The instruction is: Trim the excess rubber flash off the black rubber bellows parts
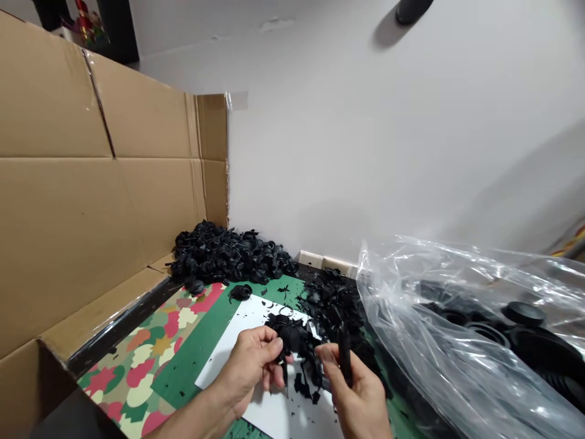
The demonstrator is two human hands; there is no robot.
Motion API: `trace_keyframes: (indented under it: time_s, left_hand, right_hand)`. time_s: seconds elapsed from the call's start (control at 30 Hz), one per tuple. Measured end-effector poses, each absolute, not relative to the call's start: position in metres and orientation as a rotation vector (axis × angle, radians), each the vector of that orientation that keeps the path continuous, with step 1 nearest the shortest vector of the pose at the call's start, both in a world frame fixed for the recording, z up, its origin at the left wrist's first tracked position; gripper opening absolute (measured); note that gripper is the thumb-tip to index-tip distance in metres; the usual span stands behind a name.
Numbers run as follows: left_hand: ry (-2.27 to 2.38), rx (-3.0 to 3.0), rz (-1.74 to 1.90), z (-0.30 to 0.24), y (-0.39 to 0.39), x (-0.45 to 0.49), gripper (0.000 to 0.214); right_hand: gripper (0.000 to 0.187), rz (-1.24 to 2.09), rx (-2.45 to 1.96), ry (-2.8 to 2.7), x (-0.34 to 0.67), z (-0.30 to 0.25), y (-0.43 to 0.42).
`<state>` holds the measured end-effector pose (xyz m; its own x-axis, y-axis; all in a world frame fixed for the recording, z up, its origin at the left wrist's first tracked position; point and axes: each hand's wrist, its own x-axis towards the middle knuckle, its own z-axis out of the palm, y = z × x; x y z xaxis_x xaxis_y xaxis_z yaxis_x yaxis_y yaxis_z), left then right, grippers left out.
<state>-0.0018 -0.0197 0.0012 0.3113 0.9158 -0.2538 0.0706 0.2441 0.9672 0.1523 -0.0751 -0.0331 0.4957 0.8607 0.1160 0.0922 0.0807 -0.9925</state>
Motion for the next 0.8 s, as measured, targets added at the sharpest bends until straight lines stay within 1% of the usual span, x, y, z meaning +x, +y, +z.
trace_keyframes:
  time_s: [0.07, 0.17, 0.23, 0.3, 0.37, 0.47, 0.57, 0.63, 0.7, 0.77, 0.8]
  left_hand:
    - [0.969, 1.044, 0.813, 0.0, -0.02, -0.002, 0.044]
    - [0.828, 0.943, 0.818, -0.004, -0.022, -0.002, 0.047]
    - [0.793, 0.938, 0.799, -0.005, -0.023, -0.003, 0.047]
    - [0.775, 0.934, 0.771, -0.006, -0.024, -0.004, 0.047]
    - [0.761, 0.921, 0.726, -0.006, -0.025, -0.005, 0.048]
    - [0.741, 0.911, 0.644, -0.005, -0.027, -0.007, 0.048]
    - [0.82, 1.044, 0.591, -0.004, -0.028, -0.012, 0.047]
    - [0.97, 1.217, 0.652, -0.003, -0.027, -0.017, 0.044]
    - [1.101, 1.364, 0.793, -0.001, -0.026, -0.02, 0.039]
    - [1.121, 1.44, 0.847, 0.001, -0.025, -0.021, 0.036]
    - [1.092, 1.452, 0.816, 0.001, -0.025, -0.02, 0.036]
  right_hand:
    - [0.041, 0.673, -1.39, -0.937, 0.147, -0.031, -0.075]
    - [0.042, 0.611, -1.409, -0.92, 0.145, -0.029, -0.075]
    - [0.039, 0.562, -1.415, -0.894, 0.145, -0.028, -0.074]
    - [0.031, 0.53, -1.389, -0.893, 0.146, -0.027, -0.072]
    - [0.025, 0.588, -1.331, -0.962, 0.146, -0.028, -0.069]
    - [0.022, 0.771, -1.208, -1.086, 0.145, -0.03, -0.064]
    - [0.02, 0.906, -1.155, -1.058, 0.143, -0.033, -0.061]
    - [0.021, 0.929, -1.17, -1.013, 0.14, -0.035, -0.061]
    - [0.023, 0.939, -1.182, -1.004, 0.138, -0.036, -0.062]
    - [0.024, 0.957, -1.186, -1.002, 0.135, -0.037, -0.062]
    - [0.025, 0.963, -1.187, -1.0, 0.135, -0.037, -0.062]
